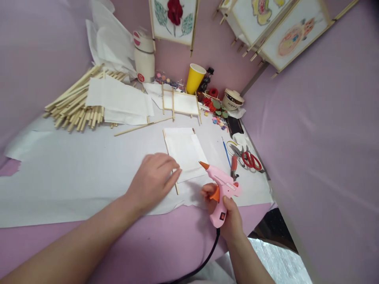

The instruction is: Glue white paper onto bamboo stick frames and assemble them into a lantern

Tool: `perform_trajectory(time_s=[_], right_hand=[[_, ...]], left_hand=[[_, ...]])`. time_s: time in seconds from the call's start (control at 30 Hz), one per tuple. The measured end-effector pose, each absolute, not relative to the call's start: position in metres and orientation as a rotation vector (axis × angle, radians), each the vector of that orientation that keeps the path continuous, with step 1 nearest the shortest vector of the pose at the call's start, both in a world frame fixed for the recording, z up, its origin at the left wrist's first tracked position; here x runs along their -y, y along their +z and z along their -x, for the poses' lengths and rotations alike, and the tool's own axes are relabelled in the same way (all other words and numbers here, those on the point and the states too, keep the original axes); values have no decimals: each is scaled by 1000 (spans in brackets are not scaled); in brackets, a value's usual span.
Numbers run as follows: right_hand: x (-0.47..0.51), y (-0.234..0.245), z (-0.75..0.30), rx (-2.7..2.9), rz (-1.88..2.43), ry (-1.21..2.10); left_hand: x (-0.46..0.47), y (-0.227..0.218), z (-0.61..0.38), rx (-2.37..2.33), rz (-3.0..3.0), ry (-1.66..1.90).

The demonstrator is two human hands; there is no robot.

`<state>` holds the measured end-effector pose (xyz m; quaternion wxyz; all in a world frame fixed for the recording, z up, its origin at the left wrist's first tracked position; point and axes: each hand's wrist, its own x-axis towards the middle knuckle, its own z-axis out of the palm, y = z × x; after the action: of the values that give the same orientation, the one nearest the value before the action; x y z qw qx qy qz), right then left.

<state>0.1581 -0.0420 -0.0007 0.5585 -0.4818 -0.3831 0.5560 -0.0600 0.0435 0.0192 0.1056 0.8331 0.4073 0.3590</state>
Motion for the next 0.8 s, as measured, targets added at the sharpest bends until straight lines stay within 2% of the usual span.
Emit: perform_trajectory(time_s=[0.13,0.27,0.47,0.63,0.8], right_hand=[[42,-5,-147,822,1064,1355],[48,-13,-138,1005,1070,1298],[57,-2,-138,1538,1234,1174],[62,13,-153,1822,1303,1125],[60,17,-181,1855,1385,903]], left_hand=[[-8,26,42,-939,-2245,757],[20,32,25,-816,-1955,541],[30,46,37,-904,-1636,580],[26,44,86,-1258,-1693,691],[11,40,132,-1694,-2008,453]])
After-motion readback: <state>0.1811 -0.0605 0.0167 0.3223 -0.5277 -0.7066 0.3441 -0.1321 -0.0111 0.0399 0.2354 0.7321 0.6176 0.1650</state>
